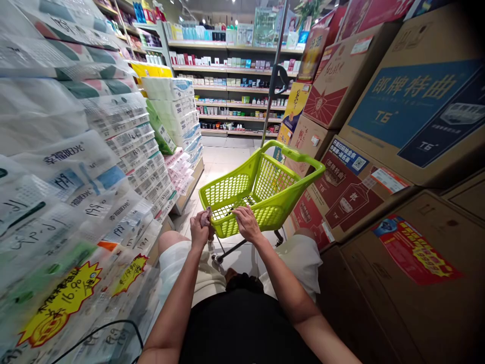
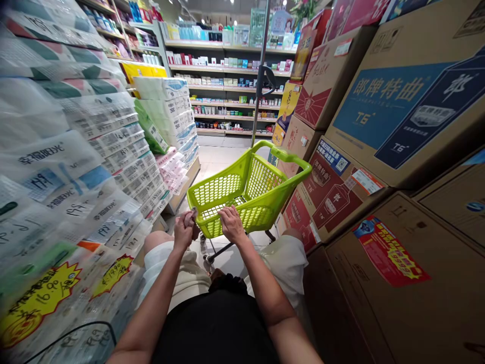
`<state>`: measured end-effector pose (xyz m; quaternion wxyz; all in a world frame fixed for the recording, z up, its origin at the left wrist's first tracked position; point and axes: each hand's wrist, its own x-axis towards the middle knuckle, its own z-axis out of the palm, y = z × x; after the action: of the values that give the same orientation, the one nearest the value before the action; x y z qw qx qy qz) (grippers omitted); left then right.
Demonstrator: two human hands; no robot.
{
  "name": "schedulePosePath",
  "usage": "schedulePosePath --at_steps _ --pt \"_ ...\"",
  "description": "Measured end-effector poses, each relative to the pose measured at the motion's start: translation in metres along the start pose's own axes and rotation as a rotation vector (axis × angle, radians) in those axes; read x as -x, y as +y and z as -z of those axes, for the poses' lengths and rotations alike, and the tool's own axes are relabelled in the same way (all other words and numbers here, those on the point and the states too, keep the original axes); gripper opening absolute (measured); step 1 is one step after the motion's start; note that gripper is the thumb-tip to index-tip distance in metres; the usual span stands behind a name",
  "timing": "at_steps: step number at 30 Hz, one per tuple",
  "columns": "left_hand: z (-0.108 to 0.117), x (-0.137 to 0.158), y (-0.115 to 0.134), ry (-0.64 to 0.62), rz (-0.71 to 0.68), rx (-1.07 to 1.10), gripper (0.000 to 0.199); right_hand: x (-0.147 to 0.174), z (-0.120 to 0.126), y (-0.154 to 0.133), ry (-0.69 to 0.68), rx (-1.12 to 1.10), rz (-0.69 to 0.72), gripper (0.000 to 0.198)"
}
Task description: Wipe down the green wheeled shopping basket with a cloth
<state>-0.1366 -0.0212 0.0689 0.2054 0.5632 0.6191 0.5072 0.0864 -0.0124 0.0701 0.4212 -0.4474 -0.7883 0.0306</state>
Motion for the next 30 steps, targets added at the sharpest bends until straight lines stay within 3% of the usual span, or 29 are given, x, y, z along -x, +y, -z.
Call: schedulePosePath --at_steps 2,6,11,16,19,22,25,30 --pt "0.007 -0.009 0.004 -0.086 -0.014 -0.038 0.049 0.002 -0.001 0.001 0.017 -0.01 -0.004 0.032" --pt "0.018 -0.021 0.011 -0.394 -0.219 -0.102 0.052 0.009 -0.002 0.005 0.059 -0.053 -0.022 0.03" --pt "0.018 -0.032 0.016 -0.286 -0.177 -0.21 0.05 0.015 0.003 0.016 0.077 -0.119 0.009 0.033" --pt "0.018 -0.029 0.016 -0.566 -0.372 -0.149 0.056 0.014 0.01 0.013 0.056 -0.036 0.006 0.036" --pt "0.018 -0.038 0.013 -0.481 -0.296 -0.183 0.063 0.014 0.01 0.006 0.012 0.023 0.039 0.05" --pt "0.016 -0.046 0.01 -0.366 -0.24 -0.212 0.057 0.013 0.007 0.0 -0.047 0.034 0.103 0.062" --pt "0.015 -0.038 0.007 -0.391 -0.285 -0.208 0.054 0.015 0.005 -0.002 -0.047 0.009 0.115 0.065" --pt "0.022 -0.024 0.002 -0.5 -0.341 -0.138 0.066 0.024 0.011 0.001 -0.01 -0.066 0.055 0.058"
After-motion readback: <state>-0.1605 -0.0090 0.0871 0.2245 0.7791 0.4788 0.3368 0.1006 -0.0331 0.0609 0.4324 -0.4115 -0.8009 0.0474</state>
